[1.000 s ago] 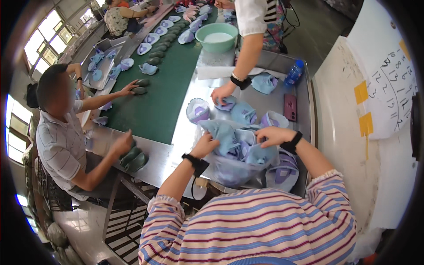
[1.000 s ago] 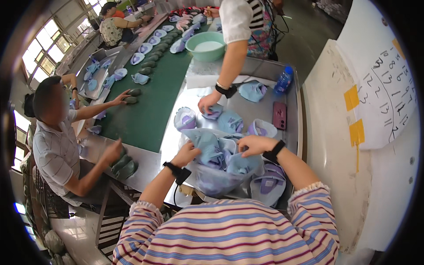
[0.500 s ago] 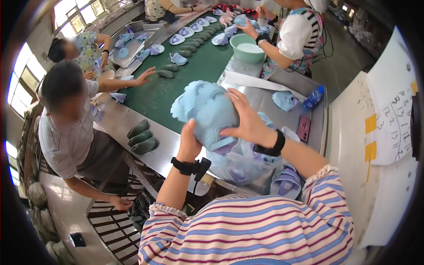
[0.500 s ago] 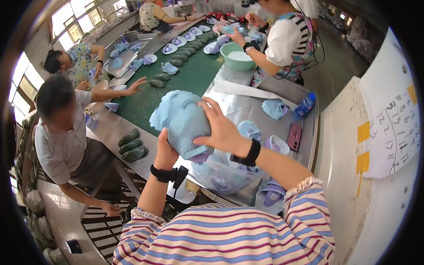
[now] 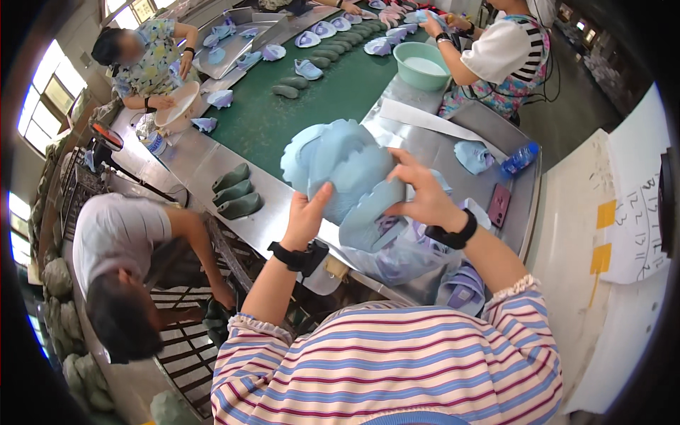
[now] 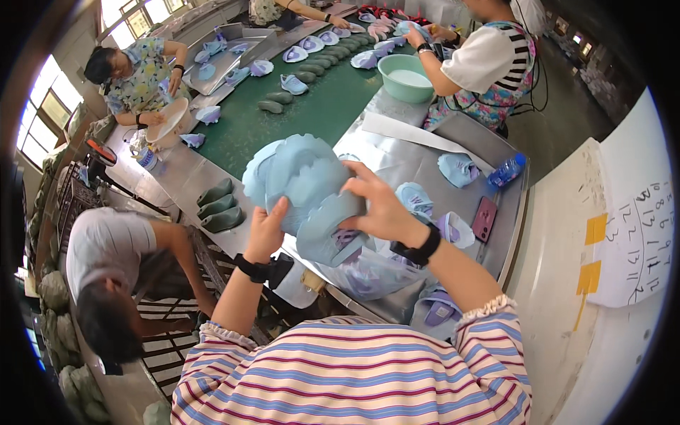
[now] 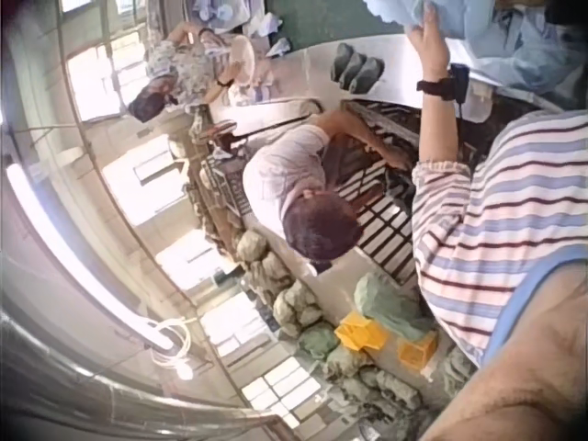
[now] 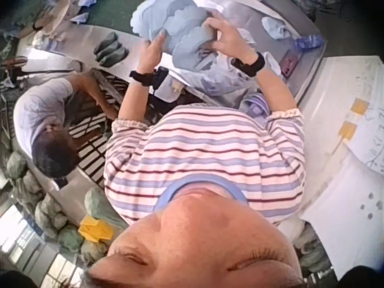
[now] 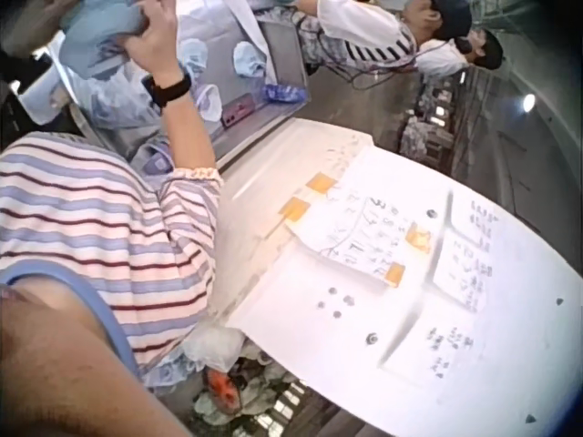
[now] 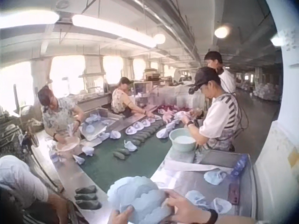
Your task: The person packs light blue and purple slippers into a clear plastic bag at a factory workstation. They repeatedly pick up slippers from a pile on the table, fold them, and place them into the bag, occasionally adjusting the contents. Other workers are visible in the background performing similar tasks.
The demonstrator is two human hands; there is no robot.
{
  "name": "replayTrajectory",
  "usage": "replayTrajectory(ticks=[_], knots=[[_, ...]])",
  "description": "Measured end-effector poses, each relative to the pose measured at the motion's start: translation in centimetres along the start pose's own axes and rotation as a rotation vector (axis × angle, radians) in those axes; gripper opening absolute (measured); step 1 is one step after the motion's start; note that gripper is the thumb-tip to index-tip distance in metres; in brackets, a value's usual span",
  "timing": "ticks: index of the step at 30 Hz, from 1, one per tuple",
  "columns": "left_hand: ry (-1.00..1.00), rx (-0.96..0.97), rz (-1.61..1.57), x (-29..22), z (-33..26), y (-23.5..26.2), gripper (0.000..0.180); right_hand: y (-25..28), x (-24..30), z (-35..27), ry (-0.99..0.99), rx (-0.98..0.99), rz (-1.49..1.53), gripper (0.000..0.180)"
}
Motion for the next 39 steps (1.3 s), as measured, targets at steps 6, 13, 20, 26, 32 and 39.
replayTrajectory(ticks=[6,13,20,26,32,39], knots=[[0.052,-0.268,-0.369,-0.2,0.9,-0.7,0.043,-0.7,-3.5,-2.4,0.212,0.037,-0.219,0.029],[0.116,-0.157,-0.274,1.9,1.9,0.2,0.043,1.2,-4.9,-0.7,-0.224,-0.047,0.397,0.031],[0.023,-0.295,-0.538,1.4,4.4,-1.0,0.043,0.9,-3.8,-3.6,0.5,0.155,-0.336,0.022],[-0.004,-0.172,-0.379,2.3,4.4,1.8,0.043,9.9,-4.0,-6.2,-0.328,-0.362,0.372,0.048],[0.051,-0.074,-0.349,2.8,4.0,-0.3,0.043,21.0,-8.6,-6.6,-0.641,-0.262,0.005,0.069],[0.174,0.093,-0.181,5.2,3.0,-3.0,0.042,8.8,-5.5,-1.5,-0.26,0.285,0.363,0.049]])
Point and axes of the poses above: each hand's wrist, its own z-axis towards the middle knuckle, its own y-axis out of the back of the hand, x = y × z, the point moved 1 cm from there along z, towards the middle knuckle, and after that the axes turned 12 degrees about z, right-handed, at the moved point
